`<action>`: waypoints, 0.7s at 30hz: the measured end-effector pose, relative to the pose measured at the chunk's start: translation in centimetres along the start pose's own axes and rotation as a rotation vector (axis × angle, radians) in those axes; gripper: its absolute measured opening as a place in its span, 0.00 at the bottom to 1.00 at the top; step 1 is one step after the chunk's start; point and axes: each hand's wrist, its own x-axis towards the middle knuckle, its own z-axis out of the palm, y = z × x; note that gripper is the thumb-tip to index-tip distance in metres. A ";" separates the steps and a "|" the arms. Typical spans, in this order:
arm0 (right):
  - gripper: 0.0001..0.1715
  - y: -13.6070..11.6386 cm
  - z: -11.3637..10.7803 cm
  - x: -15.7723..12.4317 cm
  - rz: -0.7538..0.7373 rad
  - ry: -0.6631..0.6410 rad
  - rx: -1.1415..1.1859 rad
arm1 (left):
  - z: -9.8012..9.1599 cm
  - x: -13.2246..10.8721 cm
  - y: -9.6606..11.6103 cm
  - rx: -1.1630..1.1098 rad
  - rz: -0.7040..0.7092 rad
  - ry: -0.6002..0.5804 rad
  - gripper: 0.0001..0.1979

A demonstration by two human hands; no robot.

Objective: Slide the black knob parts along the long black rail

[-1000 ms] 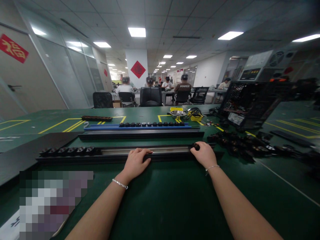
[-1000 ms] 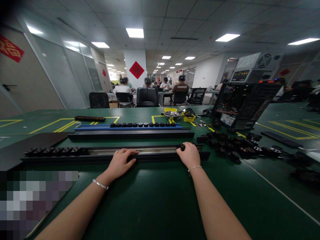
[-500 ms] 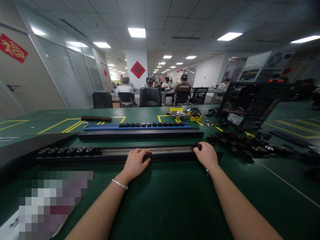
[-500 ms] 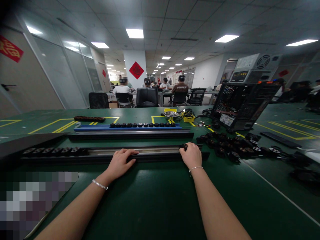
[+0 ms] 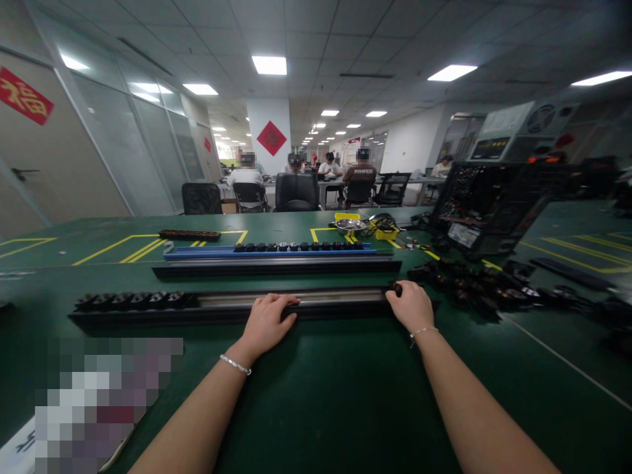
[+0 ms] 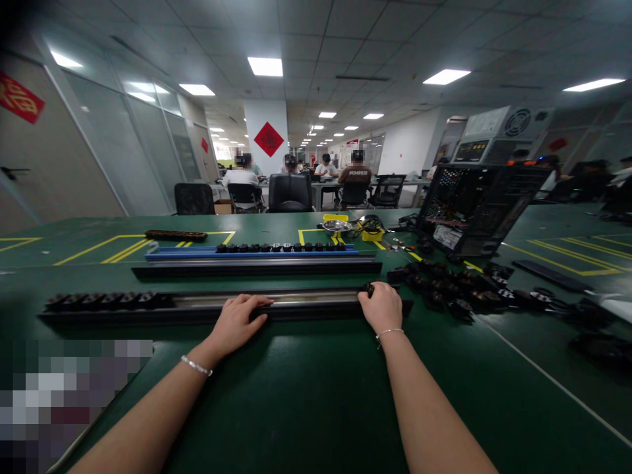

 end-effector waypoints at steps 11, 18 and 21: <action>0.20 0.3 -0.2 0.1 0.031 0.002 -0.052 | -0.2 0.0 0.1 -0.005 -0.013 -0.017 0.15; 0.19 0.6 -0.4 0.2 0.050 0.009 -0.060 | -0.1 0.0 0.1 -0.001 -0.001 -0.008 0.15; 0.19 0.8 -0.4 0.2 0.057 0.009 -0.066 | 0.0 0.0 0.0 -0.001 -0.001 -0.003 0.15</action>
